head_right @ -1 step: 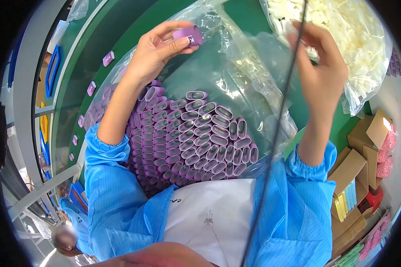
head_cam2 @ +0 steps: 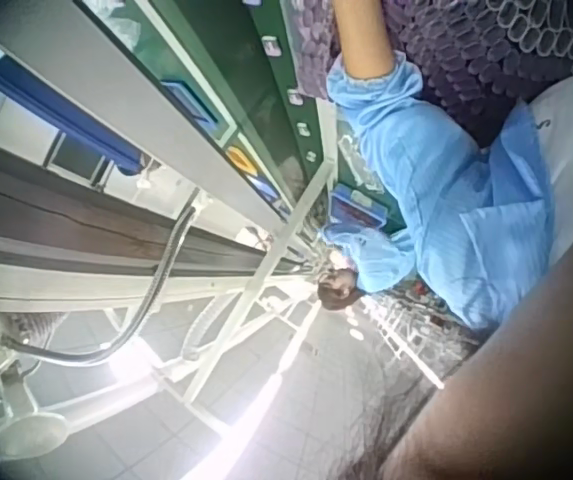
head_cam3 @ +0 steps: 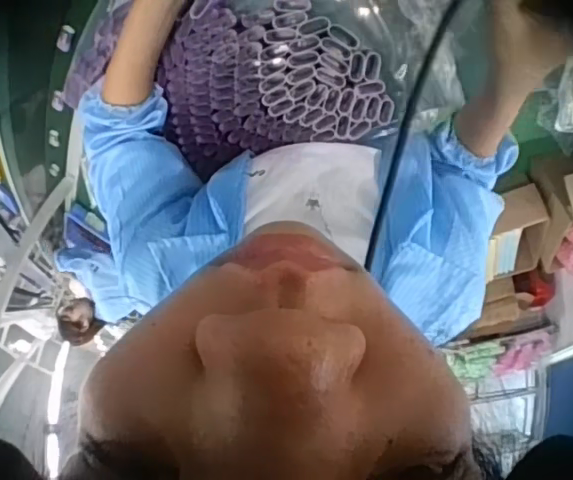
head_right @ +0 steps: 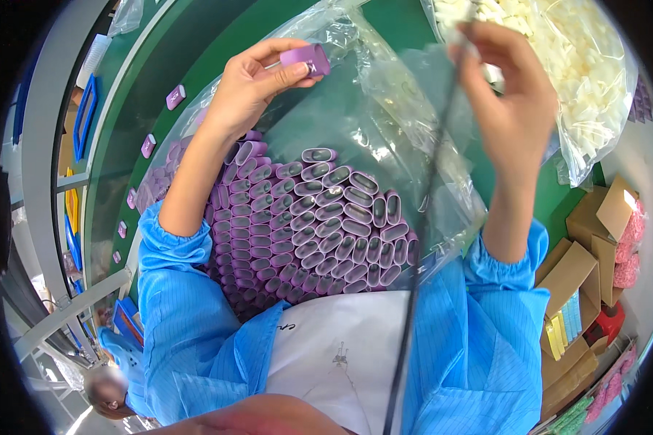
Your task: The person repeatedly picks up small purple plastic containers and white cylindrical objects from a table. They insert the white objects into the purple containers and place the assembled units into a clear plastic bag. The process is continuous and repetitive.
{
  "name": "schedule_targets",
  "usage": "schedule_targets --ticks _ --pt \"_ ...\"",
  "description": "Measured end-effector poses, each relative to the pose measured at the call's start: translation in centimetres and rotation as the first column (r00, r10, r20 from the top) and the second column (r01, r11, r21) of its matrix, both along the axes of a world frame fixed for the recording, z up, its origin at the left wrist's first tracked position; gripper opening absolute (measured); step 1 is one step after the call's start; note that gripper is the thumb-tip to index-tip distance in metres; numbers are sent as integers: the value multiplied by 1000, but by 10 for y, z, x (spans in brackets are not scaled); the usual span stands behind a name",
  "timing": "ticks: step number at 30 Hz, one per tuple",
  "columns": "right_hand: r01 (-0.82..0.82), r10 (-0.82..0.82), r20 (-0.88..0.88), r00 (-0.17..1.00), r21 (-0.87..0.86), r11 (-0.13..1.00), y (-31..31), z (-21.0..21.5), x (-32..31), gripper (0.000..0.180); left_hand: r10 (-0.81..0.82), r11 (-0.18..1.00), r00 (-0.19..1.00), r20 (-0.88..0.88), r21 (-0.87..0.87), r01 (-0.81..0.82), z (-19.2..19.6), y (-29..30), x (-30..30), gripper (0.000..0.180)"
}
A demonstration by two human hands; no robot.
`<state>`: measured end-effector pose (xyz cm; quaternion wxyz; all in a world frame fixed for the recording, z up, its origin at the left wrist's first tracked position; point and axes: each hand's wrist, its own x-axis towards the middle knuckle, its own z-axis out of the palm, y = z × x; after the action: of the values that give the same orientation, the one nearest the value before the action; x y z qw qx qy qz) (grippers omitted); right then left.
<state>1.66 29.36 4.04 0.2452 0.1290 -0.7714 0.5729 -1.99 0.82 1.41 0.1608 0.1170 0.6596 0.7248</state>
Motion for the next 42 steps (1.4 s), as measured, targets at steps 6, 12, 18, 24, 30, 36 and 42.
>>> schedule_targets --ticks 6,12,18,24,30,36,42 --pt "-382 396 314 863 -109 918 -51 -13 -39 26 34 999 999 -6 8 -34 -7 0 0 32" --pt "-465 457 283 843 -40 884 -73 -15 -49 21 98 995 993 -62 26 -97 -8 -1 1 30" --pt "-406 406 182 896 -36 913 -80 -27 -45 14 145 985 960 -239 -56 -163 -7 4 5 27" --pt "-452 481 155 863 -189 872 -83 -35 -46 13 82 967 923 -376 -195 -166 -4 2 4 24" --pt "-500 519 132 844 -152 852 -72 -39 -52 15 134 991 985 -111 36 -131 -9 1 2 25" --pt "-442 442 -48 896 2 897 -73 -44 -49 15 124 992 986 -113 3 -124 -4 4 4 24" --pt "-292 310 -223 924 111 950 -84 -46 -37 16 182 979 983 -27 94 -179 -8 7 7 24"
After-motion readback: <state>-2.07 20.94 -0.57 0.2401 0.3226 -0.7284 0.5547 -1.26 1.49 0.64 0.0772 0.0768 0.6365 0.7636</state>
